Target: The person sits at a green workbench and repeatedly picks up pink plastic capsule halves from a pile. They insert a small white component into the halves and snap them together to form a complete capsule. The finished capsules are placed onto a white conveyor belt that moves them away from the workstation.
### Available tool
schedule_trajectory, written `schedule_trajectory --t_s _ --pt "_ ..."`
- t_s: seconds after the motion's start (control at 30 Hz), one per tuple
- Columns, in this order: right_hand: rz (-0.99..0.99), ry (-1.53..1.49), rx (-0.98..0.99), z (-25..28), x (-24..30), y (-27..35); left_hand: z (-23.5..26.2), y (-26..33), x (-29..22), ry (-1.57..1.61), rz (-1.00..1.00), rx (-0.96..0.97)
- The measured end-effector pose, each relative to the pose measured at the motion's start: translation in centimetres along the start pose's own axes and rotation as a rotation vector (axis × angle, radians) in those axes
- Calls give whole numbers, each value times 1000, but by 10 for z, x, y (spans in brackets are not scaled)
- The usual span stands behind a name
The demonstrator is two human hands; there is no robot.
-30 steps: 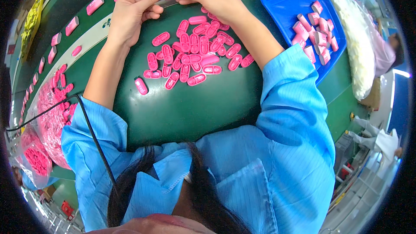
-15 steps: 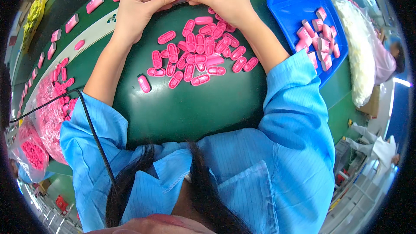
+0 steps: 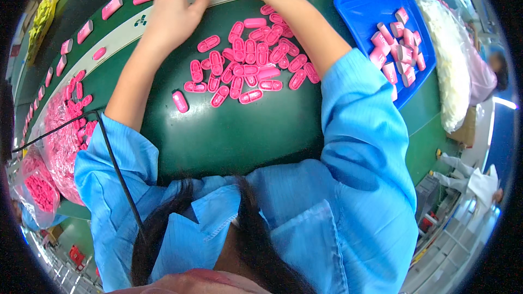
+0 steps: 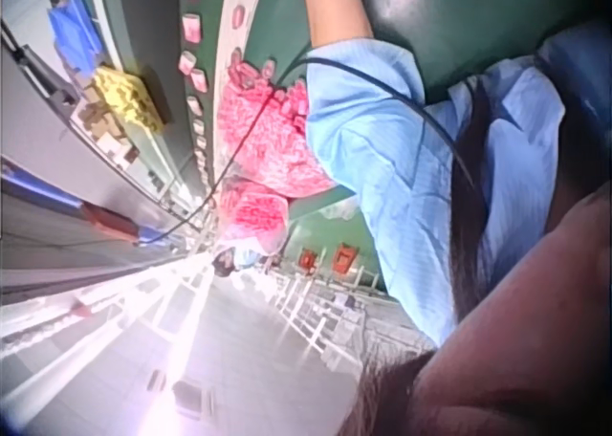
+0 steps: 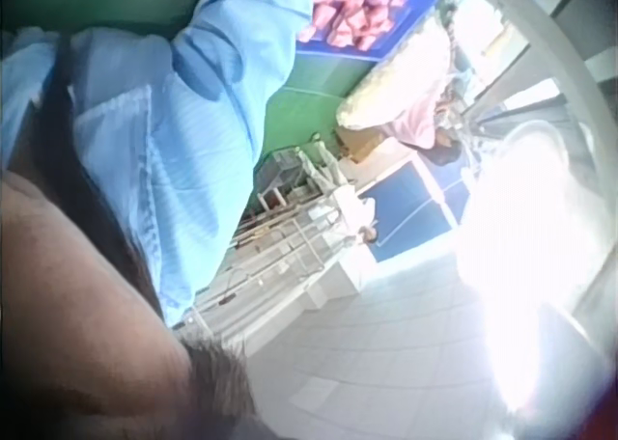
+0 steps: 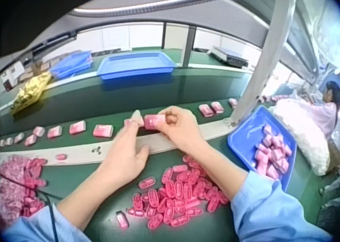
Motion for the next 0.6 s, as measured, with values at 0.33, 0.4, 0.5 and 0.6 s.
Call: schedule_trajectory --t_s 0.33,0.4,0.5,0.6 --pt "155 811 -147 34 -39 -53 43 44 -20 92 -12 525" --pt "262 848 -70 37 -39 -50 33 42 -19 76 -114 404" --pt "-83 691 -13 51 -27 -29 24 28 -24 122 81 369" --pt "-129 -134 84 49 -31 -8 14 9 -15 300 202 367"
Point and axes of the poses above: each hand's wrist, its own y-axis away from the middle knuckle, its own z-axis out of the back of the hand, x = y × z, the point moved 1 cm from there along -y, towards the middle knuckle, and after that the axes turned 9 degrees about x, right-handed, at the moved point
